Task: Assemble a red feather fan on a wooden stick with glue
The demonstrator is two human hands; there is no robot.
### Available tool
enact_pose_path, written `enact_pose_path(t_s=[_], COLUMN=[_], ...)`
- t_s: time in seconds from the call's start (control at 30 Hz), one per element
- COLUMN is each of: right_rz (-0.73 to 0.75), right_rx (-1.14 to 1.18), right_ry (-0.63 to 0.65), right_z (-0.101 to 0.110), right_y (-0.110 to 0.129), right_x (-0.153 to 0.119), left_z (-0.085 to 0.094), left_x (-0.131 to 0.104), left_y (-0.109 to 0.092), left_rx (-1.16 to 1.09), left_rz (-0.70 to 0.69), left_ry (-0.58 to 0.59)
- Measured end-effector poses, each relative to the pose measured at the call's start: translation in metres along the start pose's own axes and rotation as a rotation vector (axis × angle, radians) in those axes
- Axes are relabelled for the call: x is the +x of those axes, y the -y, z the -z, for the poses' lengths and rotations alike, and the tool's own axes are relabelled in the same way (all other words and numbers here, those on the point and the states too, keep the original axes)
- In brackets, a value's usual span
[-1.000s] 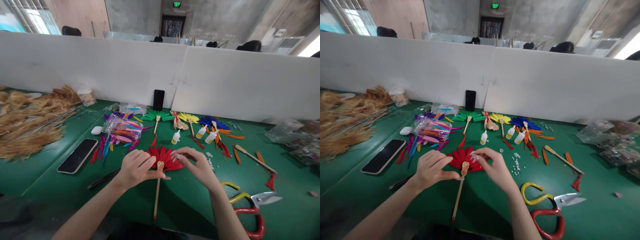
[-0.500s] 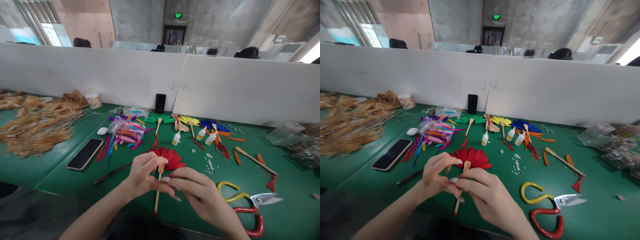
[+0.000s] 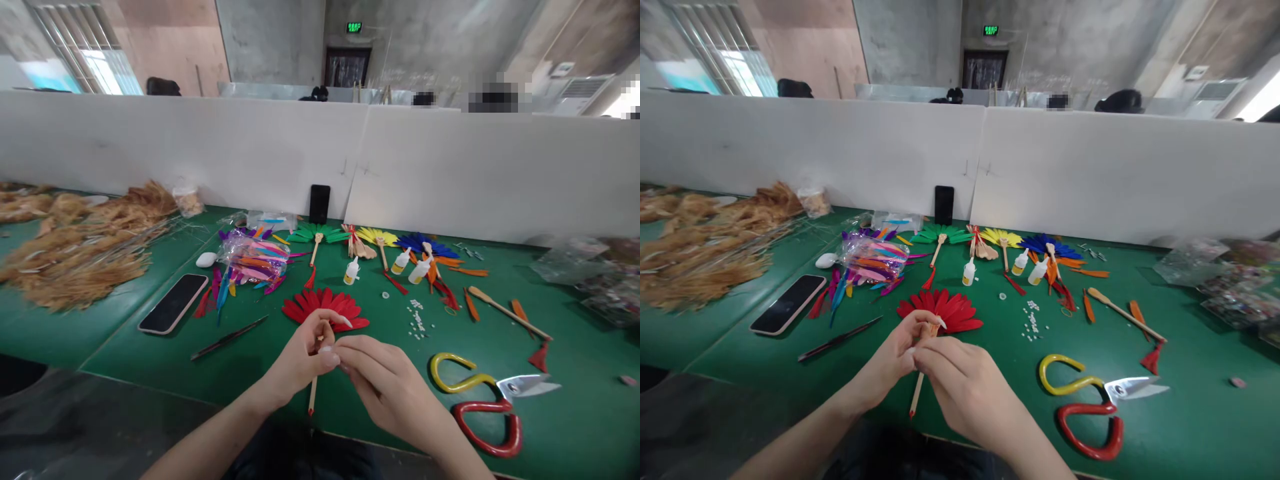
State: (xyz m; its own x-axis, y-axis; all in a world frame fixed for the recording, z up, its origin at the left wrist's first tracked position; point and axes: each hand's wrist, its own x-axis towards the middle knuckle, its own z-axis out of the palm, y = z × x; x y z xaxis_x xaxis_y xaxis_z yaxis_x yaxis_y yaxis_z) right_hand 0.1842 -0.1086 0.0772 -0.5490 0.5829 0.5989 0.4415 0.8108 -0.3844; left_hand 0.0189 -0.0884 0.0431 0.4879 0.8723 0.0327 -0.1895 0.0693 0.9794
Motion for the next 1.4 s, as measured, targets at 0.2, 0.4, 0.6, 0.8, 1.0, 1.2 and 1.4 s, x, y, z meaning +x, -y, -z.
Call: enact_pose_path(t_s=[0.2,0.4,0.6,0.8,1.0,1.2,1.4], right_rz=[-0.040,-0.072,-0.115,-0.162,-0.211,-0.242,-0.332], right_rx=[0.028,0.111,0.197,0.254,0.369,0.456,0.495], right_ry=[0.027,-0.002,0.012,0.019,0.017,0.041,0.022], right_z=[-0.002,-0.008,-0.011,-0.015,-0.018,-0.019,-0.015], right_y=[-0.001,-0.004,-0.007,-0.010,-0.012,-0.010,-0.008], right_x=[0.002,0.003,0.004,0.002,0.004,0.006,0.005], left_z=[-0.005,-0.009,-0.006,-0.002,0.003,-0.004,0.007], left_x=[-0.003,-0.005,-0.007,-0.012,-0.014,-0.012,-0.015], left_y=[0.000,0.003,0.007,0.005,0.006,0.011,-0.001], left_rx=[-0.117,-0.264,-0.347,-0.414,-0.478,-0.482,0.091], left_rz=[0.103,0.134,0.116,0.096,0.130,0.177,-0.144], left_ry=[-0.003,0.035,0.081,0.099,0.114,0.119,-0.303])
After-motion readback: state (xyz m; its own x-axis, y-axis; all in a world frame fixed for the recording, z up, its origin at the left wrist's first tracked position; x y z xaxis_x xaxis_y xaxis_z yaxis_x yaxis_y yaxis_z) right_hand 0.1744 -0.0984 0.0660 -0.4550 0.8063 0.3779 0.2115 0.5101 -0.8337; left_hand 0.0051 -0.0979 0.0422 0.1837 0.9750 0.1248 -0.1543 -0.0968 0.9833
